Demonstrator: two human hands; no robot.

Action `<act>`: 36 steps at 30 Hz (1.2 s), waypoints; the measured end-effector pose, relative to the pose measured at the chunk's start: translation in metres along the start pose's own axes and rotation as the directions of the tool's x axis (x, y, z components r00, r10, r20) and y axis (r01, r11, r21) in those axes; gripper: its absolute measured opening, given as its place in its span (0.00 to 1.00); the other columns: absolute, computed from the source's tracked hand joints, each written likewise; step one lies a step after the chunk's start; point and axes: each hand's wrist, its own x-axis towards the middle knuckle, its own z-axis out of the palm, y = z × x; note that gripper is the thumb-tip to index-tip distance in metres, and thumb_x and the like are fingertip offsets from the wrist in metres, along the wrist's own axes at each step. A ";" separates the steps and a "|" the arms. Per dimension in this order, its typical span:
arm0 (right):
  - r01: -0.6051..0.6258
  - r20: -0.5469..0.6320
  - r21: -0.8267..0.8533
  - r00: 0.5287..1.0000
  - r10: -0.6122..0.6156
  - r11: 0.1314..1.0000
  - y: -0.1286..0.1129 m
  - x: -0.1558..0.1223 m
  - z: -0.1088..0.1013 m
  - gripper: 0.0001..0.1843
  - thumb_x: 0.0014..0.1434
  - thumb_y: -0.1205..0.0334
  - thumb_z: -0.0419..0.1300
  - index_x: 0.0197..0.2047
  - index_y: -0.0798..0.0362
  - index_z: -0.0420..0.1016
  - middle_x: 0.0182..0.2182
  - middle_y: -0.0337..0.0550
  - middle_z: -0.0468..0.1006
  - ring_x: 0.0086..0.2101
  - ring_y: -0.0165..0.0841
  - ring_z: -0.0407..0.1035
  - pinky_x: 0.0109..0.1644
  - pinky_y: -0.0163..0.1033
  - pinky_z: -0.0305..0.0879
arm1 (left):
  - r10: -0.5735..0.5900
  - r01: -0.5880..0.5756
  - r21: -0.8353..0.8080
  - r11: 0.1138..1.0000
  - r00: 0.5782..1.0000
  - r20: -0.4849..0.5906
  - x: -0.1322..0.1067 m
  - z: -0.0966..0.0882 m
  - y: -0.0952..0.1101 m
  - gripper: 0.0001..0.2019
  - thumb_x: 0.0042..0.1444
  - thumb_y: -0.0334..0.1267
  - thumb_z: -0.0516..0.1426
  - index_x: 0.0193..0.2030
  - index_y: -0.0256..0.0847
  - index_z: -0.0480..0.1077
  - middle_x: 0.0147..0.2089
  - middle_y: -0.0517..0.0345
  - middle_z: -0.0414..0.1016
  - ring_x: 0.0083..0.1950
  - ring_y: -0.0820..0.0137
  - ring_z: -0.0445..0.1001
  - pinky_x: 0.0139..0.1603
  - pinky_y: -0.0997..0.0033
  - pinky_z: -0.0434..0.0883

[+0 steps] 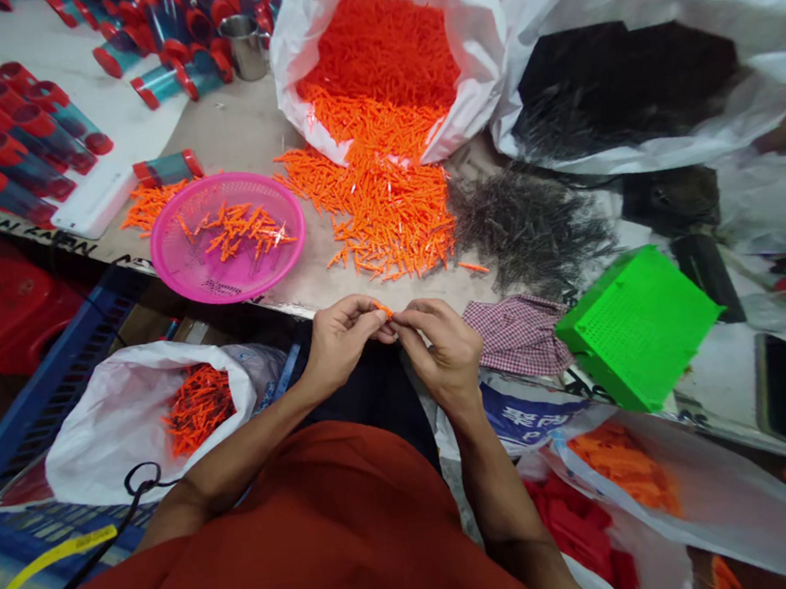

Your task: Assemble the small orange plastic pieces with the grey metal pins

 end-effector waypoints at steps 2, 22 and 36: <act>0.007 0.009 -0.008 1.000 -0.007 1.000 0.001 0.000 0.000 0.08 0.58 0.69 0.56 0.37 0.51 0.75 0.33 0.43 0.74 0.35 0.30 0.71 0.39 0.37 0.70 | -0.011 0.011 0.005 1.000 1.000 0.004 0.001 0.000 0.001 0.07 0.46 0.38 0.61 0.28 0.36 0.70 0.22 0.62 0.73 0.24 0.74 0.74 0.30 0.75 0.73; -0.052 -0.113 -0.051 0.993 0.046 0.997 -0.005 -0.004 0.010 0.06 0.57 0.69 0.57 0.37 0.54 0.74 0.32 0.43 0.75 0.34 0.30 0.71 0.38 0.36 0.69 | -0.066 0.059 -0.141 0.988 0.997 -0.045 0.002 0.005 -0.004 0.06 0.44 0.34 0.61 0.26 0.35 0.69 0.21 0.62 0.73 0.21 0.76 0.72 0.25 0.78 0.70; -0.214 -0.003 0.238 0.975 0.221 0.948 0.000 0.003 0.003 0.03 0.55 0.67 0.60 0.33 0.52 0.74 0.31 0.40 0.76 0.33 0.30 0.71 0.37 0.37 0.68 | -0.163 0.152 -0.220 0.964 0.986 -0.030 0.002 0.001 -0.002 0.09 0.44 0.37 0.63 0.27 0.31 0.72 0.23 0.56 0.75 0.23 0.73 0.74 0.26 0.76 0.73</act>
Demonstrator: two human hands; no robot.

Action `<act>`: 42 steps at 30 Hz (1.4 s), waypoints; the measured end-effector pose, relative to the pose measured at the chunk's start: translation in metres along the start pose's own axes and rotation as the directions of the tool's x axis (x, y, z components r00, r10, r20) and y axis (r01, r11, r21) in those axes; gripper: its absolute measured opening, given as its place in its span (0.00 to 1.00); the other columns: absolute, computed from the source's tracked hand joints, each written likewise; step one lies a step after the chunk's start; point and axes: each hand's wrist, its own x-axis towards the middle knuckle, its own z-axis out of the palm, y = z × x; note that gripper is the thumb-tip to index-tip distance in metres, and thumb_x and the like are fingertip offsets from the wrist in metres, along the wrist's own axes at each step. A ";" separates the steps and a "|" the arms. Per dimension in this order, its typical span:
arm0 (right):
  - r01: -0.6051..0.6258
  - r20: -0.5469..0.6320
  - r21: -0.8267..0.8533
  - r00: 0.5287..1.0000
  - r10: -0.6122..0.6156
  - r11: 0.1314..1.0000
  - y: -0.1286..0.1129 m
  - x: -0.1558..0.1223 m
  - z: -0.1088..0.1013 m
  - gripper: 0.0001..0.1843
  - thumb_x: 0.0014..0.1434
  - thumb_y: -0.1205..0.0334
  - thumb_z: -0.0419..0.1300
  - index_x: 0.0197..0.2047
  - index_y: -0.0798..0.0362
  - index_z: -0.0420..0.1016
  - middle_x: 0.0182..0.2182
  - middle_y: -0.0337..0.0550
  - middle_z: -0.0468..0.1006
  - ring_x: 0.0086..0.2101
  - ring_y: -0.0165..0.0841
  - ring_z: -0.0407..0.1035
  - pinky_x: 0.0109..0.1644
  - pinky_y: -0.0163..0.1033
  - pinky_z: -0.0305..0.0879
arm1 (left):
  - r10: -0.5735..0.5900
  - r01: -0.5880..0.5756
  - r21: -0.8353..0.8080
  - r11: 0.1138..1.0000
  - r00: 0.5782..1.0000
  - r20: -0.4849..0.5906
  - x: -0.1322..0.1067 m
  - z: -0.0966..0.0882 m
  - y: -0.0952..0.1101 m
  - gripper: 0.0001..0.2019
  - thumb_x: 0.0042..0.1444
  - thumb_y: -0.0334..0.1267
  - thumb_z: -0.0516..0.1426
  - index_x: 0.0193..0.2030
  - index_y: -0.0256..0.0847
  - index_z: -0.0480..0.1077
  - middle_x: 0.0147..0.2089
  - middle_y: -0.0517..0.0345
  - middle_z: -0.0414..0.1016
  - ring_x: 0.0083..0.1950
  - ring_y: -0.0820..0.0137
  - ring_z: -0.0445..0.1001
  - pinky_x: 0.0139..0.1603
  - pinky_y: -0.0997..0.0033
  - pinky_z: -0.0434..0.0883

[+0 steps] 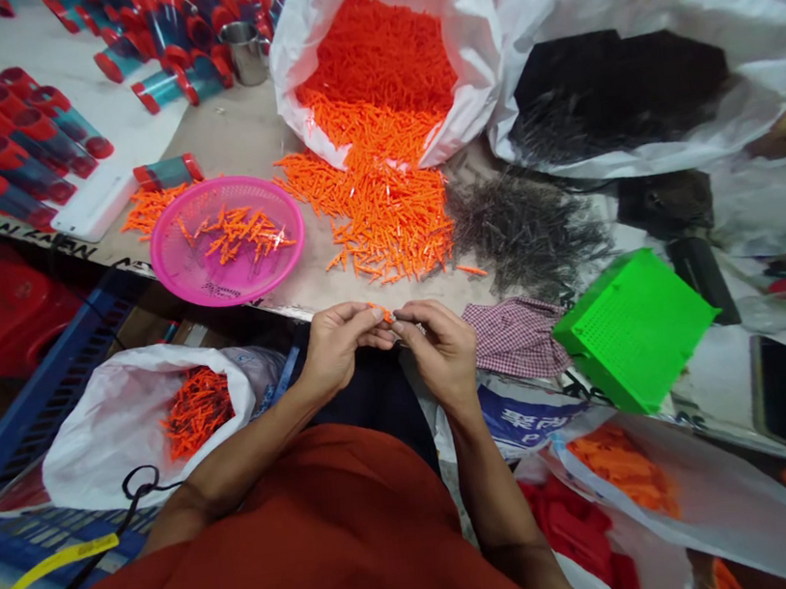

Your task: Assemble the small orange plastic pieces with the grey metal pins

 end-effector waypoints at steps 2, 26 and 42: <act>-0.005 -0.006 0.021 1.000 0.005 1.000 0.000 0.001 0.000 0.02 0.55 0.68 0.60 0.33 0.52 0.75 0.30 0.39 0.76 0.33 0.30 0.71 0.37 0.36 0.68 | -0.003 0.003 -0.003 1.000 1.000 -0.007 -0.001 0.000 0.001 0.09 0.43 0.37 0.63 0.27 0.31 0.72 0.23 0.56 0.75 0.23 0.73 0.74 0.26 0.75 0.73; 0.021 0.027 -0.021 0.999 -0.021 1.000 -0.001 0.005 -0.007 0.03 0.54 0.67 0.60 0.32 0.51 0.75 0.31 0.39 0.75 0.31 0.29 0.70 0.35 0.36 0.67 | 0.032 -0.030 0.104 0.994 0.999 -0.010 -0.002 -0.001 0.003 0.10 0.43 0.39 0.63 0.26 0.32 0.73 0.24 0.54 0.76 0.23 0.73 0.74 0.25 0.75 0.72; 0.311 0.234 -0.128 0.932 -0.276 0.942 0.005 0.013 -0.020 0.11 0.58 0.71 0.55 0.36 0.50 0.77 0.32 0.43 0.74 0.34 0.30 0.70 0.37 0.37 0.68 | -0.017 0.019 0.165 0.986 1.000 -0.017 -0.001 0.001 0.008 0.09 0.42 0.38 0.63 0.23 0.32 0.72 0.21 0.55 0.75 0.19 0.75 0.71 0.21 0.76 0.70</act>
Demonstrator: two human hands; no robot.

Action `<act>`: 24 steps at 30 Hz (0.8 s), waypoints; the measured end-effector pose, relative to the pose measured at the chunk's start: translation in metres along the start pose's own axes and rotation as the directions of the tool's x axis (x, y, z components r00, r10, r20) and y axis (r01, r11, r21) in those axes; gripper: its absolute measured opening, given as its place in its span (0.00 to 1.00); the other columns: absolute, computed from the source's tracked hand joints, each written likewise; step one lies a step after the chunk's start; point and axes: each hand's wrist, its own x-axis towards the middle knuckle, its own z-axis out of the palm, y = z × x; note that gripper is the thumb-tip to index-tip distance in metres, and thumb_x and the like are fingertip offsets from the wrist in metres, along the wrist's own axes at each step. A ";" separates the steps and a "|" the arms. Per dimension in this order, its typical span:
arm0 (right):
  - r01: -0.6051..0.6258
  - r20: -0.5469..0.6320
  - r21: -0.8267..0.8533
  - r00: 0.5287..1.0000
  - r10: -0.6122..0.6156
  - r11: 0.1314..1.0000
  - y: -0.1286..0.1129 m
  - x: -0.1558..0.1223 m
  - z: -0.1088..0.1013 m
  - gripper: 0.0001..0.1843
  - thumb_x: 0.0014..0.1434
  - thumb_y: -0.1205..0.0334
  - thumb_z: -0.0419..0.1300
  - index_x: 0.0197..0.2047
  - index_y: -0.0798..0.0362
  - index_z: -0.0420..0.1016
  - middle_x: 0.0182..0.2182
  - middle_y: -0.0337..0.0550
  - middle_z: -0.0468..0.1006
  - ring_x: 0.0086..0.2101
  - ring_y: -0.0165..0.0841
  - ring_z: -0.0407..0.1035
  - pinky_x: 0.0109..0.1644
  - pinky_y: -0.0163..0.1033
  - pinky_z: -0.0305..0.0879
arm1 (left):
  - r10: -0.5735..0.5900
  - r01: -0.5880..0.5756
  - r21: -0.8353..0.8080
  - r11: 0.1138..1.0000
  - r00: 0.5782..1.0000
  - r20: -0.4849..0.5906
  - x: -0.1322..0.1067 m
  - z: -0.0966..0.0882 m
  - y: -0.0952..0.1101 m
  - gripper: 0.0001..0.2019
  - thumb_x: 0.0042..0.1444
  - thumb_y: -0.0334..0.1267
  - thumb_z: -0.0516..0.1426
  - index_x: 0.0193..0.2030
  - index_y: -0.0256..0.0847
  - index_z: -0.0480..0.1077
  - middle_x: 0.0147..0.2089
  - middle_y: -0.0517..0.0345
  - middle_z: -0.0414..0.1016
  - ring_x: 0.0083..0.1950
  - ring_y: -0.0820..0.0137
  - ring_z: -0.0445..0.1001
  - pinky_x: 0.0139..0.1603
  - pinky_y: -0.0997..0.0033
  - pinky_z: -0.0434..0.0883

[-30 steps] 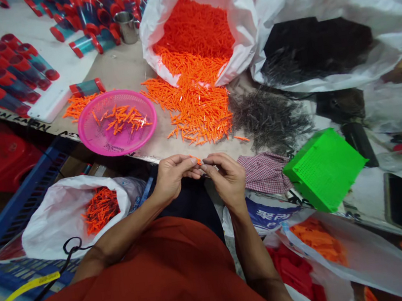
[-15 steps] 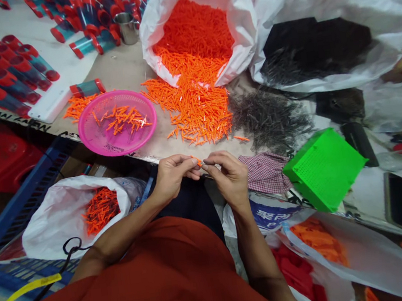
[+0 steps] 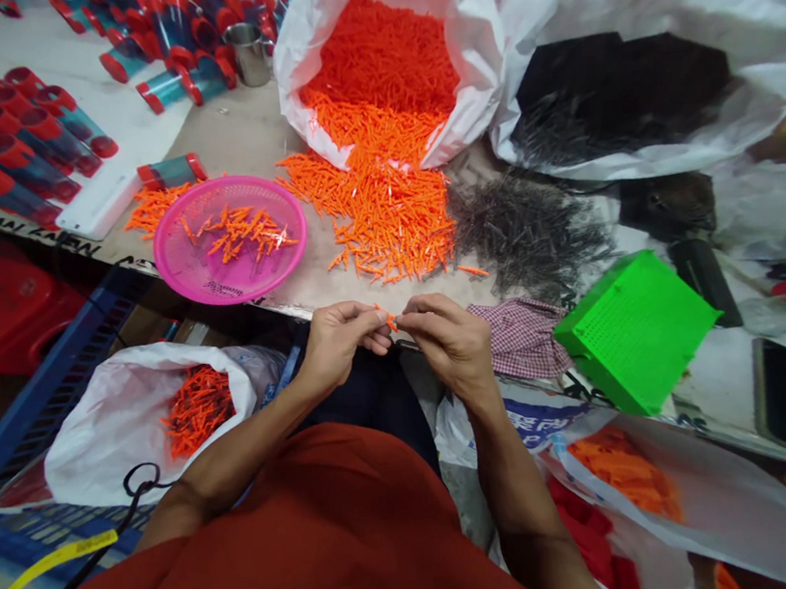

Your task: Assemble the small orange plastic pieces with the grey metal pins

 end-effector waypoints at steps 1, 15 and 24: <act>0.025 0.007 -0.012 1.000 -0.025 1.000 0.001 0.000 0.000 0.11 0.58 0.72 0.54 0.37 0.51 0.76 0.33 0.43 0.74 0.34 0.30 0.70 0.37 0.37 0.68 | -0.003 0.003 0.000 1.000 1.000 0.002 0.000 0.000 0.000 0.09 0.42 0.38 0.63 0.23 0.32 0.72 0.21 0.55 0.75 0.19 0.75 0.71 0.21 0.76 0.70; 0.168 -0.016 -0.055 0.985 -0.169 0.984 0.009 -0.008 0.002 0.12 0.59 0.72 0.54 0.39 0.47 0.75 0.33 0.43 0.74 0.36 0.32 0.70 0.38 0.40 0.68 | -0.062 0.062 -0.007 0.998 0.997 0.037 0.002 0.000 0.002 0.08 0.41 0.36 0.62 0.22 0.31 0.71 0.20 0.55 0.74 0.17 0.75 0.70 0.18 0.78 0.69; 0.257 -0.047 -0.126 0.963 -0.265 0.958 0.010 -0.011 0.006 0.11 0.59 0.73 0.55 0.40 0.48 0.73 0.32 0.44 0.75 0.37 0.34 0.69 0.39 0.44 0.69 | -0.069 0.067 0.031 0.997 0.996 0.059 0.003 -0.001 0.004 0.09 0.42 0.37 0.62 0.21 0.32 0.71 0.20 0.54 0.74 0.18 0.75 0.70 0.18 0.78 0.68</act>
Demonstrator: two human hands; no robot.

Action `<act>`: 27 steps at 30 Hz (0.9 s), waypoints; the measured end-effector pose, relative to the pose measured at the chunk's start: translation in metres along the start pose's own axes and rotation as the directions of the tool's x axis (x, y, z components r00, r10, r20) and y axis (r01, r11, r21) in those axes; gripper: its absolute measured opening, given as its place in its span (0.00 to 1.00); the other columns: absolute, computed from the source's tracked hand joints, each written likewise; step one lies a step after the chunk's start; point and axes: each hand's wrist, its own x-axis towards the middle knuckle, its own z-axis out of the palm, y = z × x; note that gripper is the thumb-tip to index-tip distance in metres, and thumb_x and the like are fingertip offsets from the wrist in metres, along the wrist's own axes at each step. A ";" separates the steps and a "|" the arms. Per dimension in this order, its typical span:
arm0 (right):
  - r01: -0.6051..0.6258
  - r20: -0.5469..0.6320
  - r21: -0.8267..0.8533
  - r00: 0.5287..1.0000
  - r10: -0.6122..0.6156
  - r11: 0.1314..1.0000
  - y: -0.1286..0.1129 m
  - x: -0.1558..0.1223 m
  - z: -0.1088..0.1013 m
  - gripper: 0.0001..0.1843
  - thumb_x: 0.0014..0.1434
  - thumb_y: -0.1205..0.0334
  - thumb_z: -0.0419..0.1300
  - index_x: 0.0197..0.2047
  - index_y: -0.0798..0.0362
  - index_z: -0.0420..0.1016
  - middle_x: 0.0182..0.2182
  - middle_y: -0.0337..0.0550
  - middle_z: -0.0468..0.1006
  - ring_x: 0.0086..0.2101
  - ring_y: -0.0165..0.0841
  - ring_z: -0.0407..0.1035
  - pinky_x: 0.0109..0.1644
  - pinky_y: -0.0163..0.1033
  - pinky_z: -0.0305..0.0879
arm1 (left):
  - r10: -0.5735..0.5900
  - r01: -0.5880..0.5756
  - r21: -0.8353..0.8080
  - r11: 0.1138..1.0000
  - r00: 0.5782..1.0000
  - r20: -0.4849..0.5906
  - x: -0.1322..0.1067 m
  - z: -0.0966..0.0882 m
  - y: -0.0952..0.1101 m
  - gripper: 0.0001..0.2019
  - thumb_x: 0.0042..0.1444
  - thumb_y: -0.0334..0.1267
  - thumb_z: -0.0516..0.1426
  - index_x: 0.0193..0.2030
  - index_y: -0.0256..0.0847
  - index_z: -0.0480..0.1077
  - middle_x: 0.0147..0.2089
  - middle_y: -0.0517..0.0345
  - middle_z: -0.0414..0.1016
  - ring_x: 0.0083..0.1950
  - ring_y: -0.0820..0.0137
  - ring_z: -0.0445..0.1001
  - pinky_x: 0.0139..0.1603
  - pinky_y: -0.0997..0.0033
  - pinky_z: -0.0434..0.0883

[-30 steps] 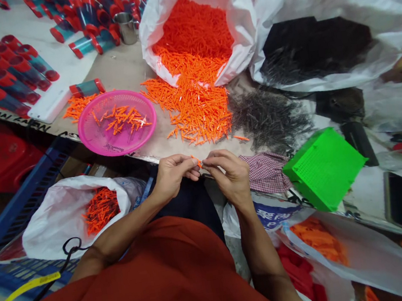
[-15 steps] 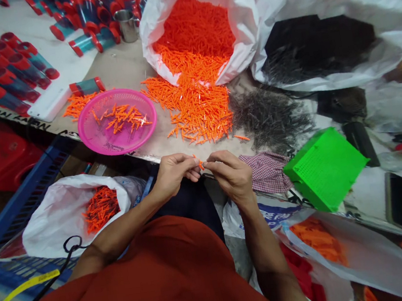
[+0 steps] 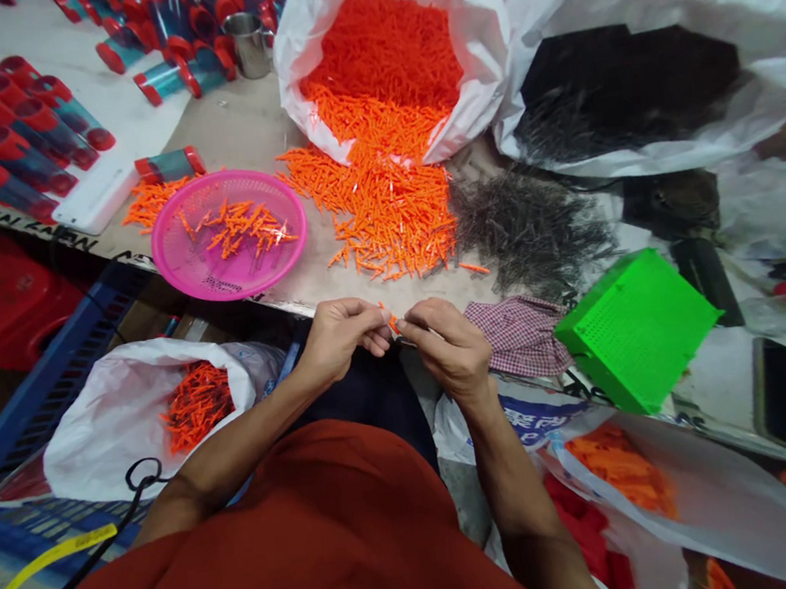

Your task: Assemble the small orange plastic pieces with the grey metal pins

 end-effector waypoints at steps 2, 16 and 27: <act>0.020 0.027 -0.009 0.999 -0.020 1.000 0.001 -0.002 0.001 0.11 0.59 0.72 0.55 0.40 0.48 0.73 0.34 0.45 0.76 0.39 0.35 0.69 0.39 0.45 0.69 | 0.010 -0.010 0.016 1.000 1.000 0.000 0.000 0.000 0.000 0.09 0.42 0.37 0.62 0.22 0.32 0.71 0.20 0.55 0.74 0.18 0.75 0.70 0.18 0.78 0.68; -0.136 -0.163 0.020 0.977 0.137 0.991 -0.006 -0.009 0.007 0.12 0.57 0.71 0.57 0.39 0.44 0.75 0.31 0.40 0.76 0.34 0.32 0.71 0.38 0.42 0.69 | 0.018 -0.019 -0.042 0.999 0.999 -0.026 -0.001 0.004 -0.004 0.10 0.42 0.38 0.63 0.24 0.32 0.71 0.21 0.55 0.74 0.19 0.75 0.71 0.21 0.77 0.70; -0.161 0.022 0.200 0.987 0.160 0.966 -0.002 -0.001 -0.005 0.11 0.57 0.73 0.56 0.36 0.48 0.75 0.33 0.42 0.76 0.36 0.31 0.71 0.39 0.40 0.70 | -0.011 0.011 0.000 1.000 0.999 0.041 0.000 -0.001 -0.001 0.07 0.42 0.36 0.62 0.22 0.32 0.72 0.20 0.55 0.73 0.18 0.75 0.71 0.18 0.79 0.68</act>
